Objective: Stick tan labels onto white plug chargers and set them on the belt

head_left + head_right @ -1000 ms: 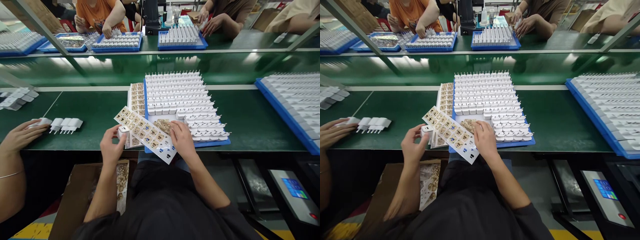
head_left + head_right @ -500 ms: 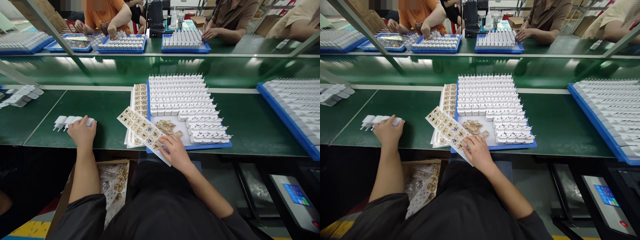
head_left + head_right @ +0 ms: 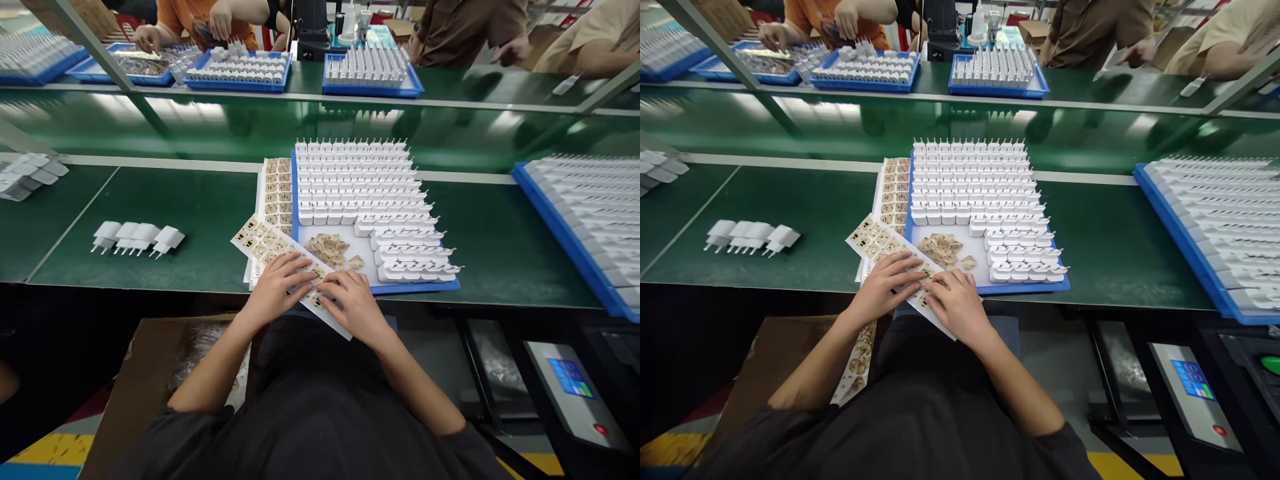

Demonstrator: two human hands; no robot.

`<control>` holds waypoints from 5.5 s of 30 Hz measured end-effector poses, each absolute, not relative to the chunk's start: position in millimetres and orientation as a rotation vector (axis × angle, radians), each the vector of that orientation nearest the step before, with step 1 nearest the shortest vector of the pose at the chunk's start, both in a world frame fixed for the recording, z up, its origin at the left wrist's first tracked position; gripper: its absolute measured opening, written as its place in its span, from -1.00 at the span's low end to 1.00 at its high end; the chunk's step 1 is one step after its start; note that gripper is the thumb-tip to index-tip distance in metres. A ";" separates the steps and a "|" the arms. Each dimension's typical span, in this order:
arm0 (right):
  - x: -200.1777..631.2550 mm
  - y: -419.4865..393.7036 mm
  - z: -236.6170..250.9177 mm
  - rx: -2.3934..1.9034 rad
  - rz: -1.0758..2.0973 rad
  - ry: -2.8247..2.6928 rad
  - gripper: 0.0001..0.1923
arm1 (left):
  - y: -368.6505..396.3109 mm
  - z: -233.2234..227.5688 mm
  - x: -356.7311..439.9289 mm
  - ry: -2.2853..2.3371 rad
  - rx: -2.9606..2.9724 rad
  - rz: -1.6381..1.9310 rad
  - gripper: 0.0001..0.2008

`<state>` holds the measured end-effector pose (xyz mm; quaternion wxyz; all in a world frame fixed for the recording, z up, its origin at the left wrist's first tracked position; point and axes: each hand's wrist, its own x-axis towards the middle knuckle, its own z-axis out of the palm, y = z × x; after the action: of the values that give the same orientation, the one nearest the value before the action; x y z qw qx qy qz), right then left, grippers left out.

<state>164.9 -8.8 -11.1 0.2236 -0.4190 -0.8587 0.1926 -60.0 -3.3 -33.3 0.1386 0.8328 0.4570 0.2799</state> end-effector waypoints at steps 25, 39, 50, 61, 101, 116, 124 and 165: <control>167.4 8.1 -9.4 -0.953 0.710 -2.153 -0.91 | 0.0 -40.3 -55.6 1.403 2.319 0.850 -0.76; 191.0 -6.6 15.3 -0.883 0.892 -1.762 -0.93 | 105.8 5.9 33.3 1.466 2.568 0.843 -0.50; 201.5 -5.8 6.0 -0.925 0.902 -1.603 -0.93 | 95.8 14.7 33.3 1.114 1.989 1.020 -0.69; 179.9 -14.6 9.7 -0.866 1.144 -1.444 -0.87 | 7.8 -9.5 3.0 0.923 1.130 1.163 -0.59; 171.8 -15.5 15.9 -1.076 1.021 -1.363 -0.96 | -20.2 0.0 -3.5 1.177 1.993 1.329 -0.61; 162.8 -12.3 19.7 -1.163 0.497 -1.604 -0.92 | -21.1 -3.2 -1.8 1.151 2.095 1.462 -0.55; 175.8 -6.3 15.5 -1.008 1.054 -1.510 -0.73 | -23.6 -21.7 -1.1 1.148 1.820 1.574 -0.52; 175.8 5.2 23.6 -0.752 0.743 -1.767 -0.89 | -30.6 -17.6 -3.0 1.306 1.887 1.513 -0.58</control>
<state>175.8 5.2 23.6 0.5153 -0.3131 -0.7354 0.3093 -3.0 -30.6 -17.6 0.1953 0.6733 0.4659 0.5398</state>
